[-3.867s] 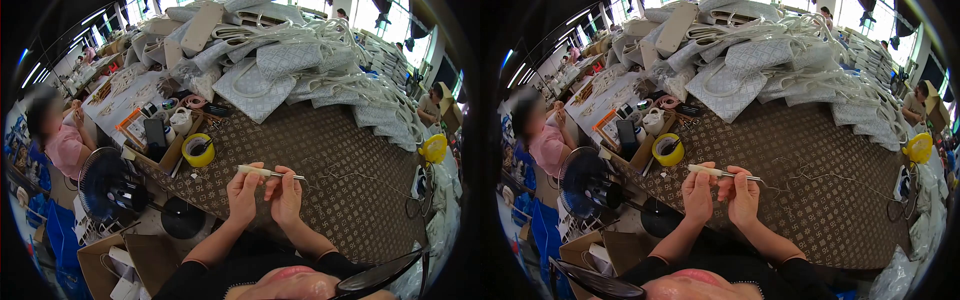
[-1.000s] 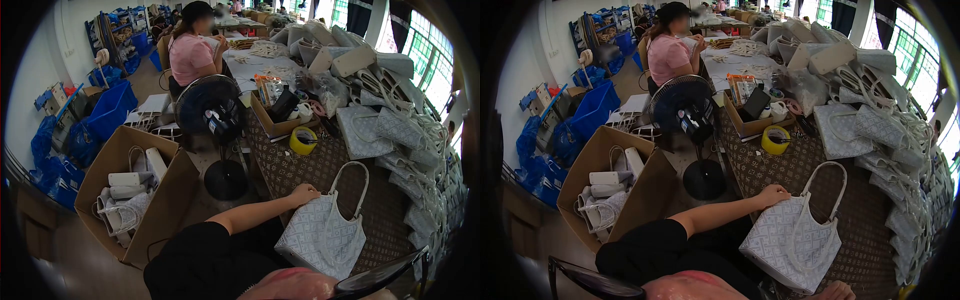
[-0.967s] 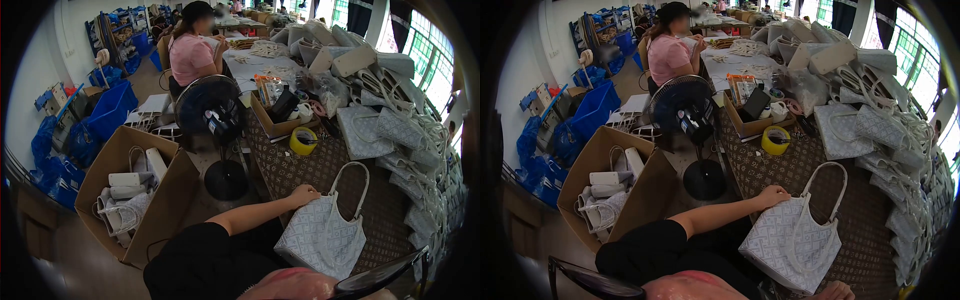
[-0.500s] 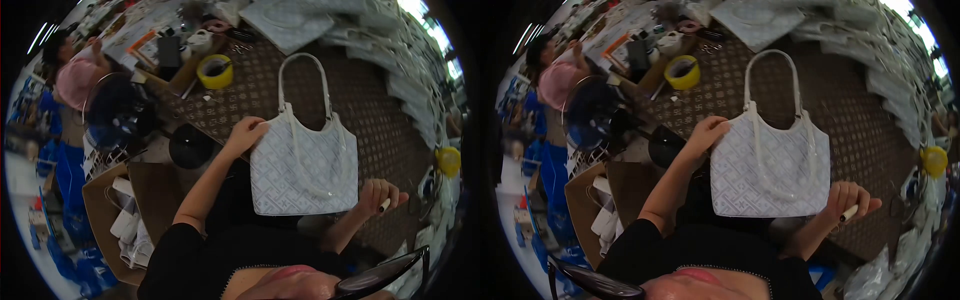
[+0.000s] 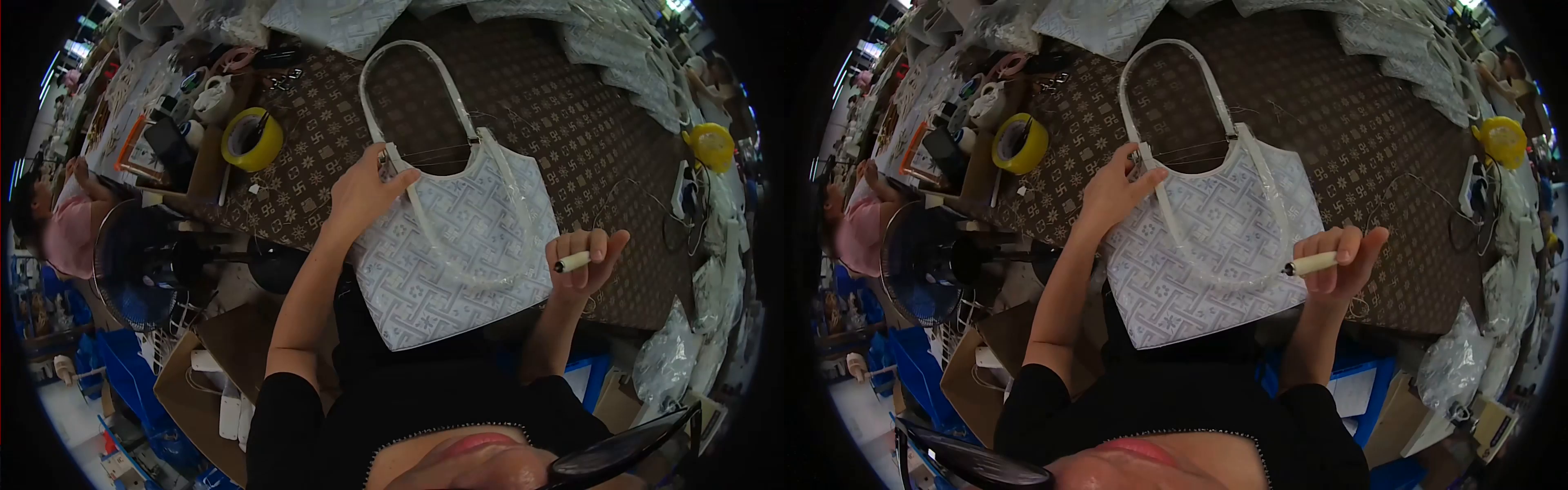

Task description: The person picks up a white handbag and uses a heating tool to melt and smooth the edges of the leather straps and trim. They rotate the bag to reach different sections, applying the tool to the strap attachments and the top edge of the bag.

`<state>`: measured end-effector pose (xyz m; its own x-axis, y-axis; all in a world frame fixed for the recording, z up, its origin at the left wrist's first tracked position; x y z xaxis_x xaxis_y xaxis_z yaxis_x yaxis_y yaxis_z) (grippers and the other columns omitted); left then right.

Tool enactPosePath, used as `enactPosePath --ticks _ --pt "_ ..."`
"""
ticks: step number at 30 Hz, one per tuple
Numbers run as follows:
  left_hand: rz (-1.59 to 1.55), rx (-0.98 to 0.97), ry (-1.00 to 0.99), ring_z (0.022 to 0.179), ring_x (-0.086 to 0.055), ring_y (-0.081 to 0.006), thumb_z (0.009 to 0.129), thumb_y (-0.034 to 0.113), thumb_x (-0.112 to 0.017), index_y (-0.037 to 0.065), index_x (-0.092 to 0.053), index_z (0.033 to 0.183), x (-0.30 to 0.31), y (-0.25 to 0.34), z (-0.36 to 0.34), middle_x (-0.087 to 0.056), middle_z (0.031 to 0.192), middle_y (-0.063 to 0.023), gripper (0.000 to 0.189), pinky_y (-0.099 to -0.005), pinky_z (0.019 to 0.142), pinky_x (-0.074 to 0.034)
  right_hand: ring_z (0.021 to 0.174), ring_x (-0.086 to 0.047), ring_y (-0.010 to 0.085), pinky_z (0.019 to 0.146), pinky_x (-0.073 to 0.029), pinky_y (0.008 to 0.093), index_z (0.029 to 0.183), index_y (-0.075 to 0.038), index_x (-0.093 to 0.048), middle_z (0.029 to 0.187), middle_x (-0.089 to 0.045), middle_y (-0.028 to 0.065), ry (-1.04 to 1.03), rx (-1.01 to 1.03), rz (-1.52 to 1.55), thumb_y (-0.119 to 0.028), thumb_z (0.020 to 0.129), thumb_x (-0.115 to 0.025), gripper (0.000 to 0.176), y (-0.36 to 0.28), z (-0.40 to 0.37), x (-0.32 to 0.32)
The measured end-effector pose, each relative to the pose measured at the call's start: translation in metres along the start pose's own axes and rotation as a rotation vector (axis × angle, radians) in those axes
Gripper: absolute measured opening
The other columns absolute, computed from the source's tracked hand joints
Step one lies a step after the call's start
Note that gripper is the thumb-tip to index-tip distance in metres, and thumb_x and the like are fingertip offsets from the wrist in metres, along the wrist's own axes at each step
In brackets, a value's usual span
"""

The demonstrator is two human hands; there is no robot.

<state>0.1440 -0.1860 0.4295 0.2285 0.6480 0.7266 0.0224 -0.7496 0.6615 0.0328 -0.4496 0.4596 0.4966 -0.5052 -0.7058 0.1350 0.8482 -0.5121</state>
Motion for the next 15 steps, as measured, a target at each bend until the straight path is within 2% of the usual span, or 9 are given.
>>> enactPosePath --ticks 5,7,10,12,15 --pt "-0.187 0.056 -0.091 0.096 -0.058 -0.0306 0.068 0.042 -0.072 0.0 -0.038 0.126 -0.001 -0.016 0.0 -0.059 0.102 -0.0255 0.079 -0.0361 0.082 -0.044 0.04 -0.047 0.0138 0.049 -0.041 0.0278 0.088 -0.008 -0.062 0.049 -0.054 0.0038 0.068 -0.03 0.044 -0.048 0.095 -0.015 0.062 0.001 -0.011 0.007" --pt "-0.142 -0.03 -0.008 0.095 -0.059 -0.03 0.066 0.041 -0.074 -0.001 -0.038 0.127 0.004 -0.028 -0.008 -0.059 0.101 -0.026 0.082 -0.035 0.081 -0.045 0.039 -0.046 0.0143 0.051 -0.043 0.0301 0.089 -0.007 -0.061 0.049 -0.054 0.0049 0.065 -0.077 0.006 -0.049 0.095 -0.014 0.063 -0.002 -0.009 0.005" --pt "-0.116 0.061 -0.106 0.097 -0.058 -0.0298 0.066 0.039 -0.074 -0.001 -0.041 0.125 0.018 -0.046 -0.018 -0.058 0.105 -0.0227 0.079 -0.0344 0.082 -0.045 0.041 -0.046 0.0154 0.053 -0.043 0.0326 0.092 -0.007 -0.06 0.049 -0.054 0.006 0.089 -0.066 0.015 -0.049 0.095 -0.012 0.064 -0.003 -0.009 0.004" --pt "-0.102 0.175 -0.207 0.098 -0.057 -0.0296 0.066 0.038 -0.074 -0.001 -0.043 0.124 0.001 -0.018 0.011 -0.058 0.107 -0.0208 0.076 -0.0347 0.082 -0.044 0.042 -0.046 0.0155 0.054 -0.043 0.0327 0.093 -0.007 -0.06 0.049 -0.054 0.0062 0.173 -0.096 0.117 -0.048 0.095 -0.011 0.064 -0.018 0.012 0.052" --pt "0.007 0.101 -0.19 0.096 -0.057 -0.0296 0.066 0.033 -0.075 -0.001 -0.047 0.121 0.003 0.0 0.005 -0.058 0.106 -0.0161 0.07 -0.0359 0.081 -0.045 0.046 -0.044 0.0152 0.056 -0.042 0.0308 0.092 -0.008 -0.06 0.049 -0.052 0.0047 0.28 -0.164 0.183 -0.047 0.095 -0.01 0.064 0.002 0.01 0.054"
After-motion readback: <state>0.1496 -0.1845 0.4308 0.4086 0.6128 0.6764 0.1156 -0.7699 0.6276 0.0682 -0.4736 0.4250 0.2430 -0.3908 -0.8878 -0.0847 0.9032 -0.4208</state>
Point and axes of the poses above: each hand's wrist, its own z-axis towards the middle knuckle, its own x-axis out of the back of the hand, y = z × x, the point moved 3 cm from there along z, towards the middle knuckle
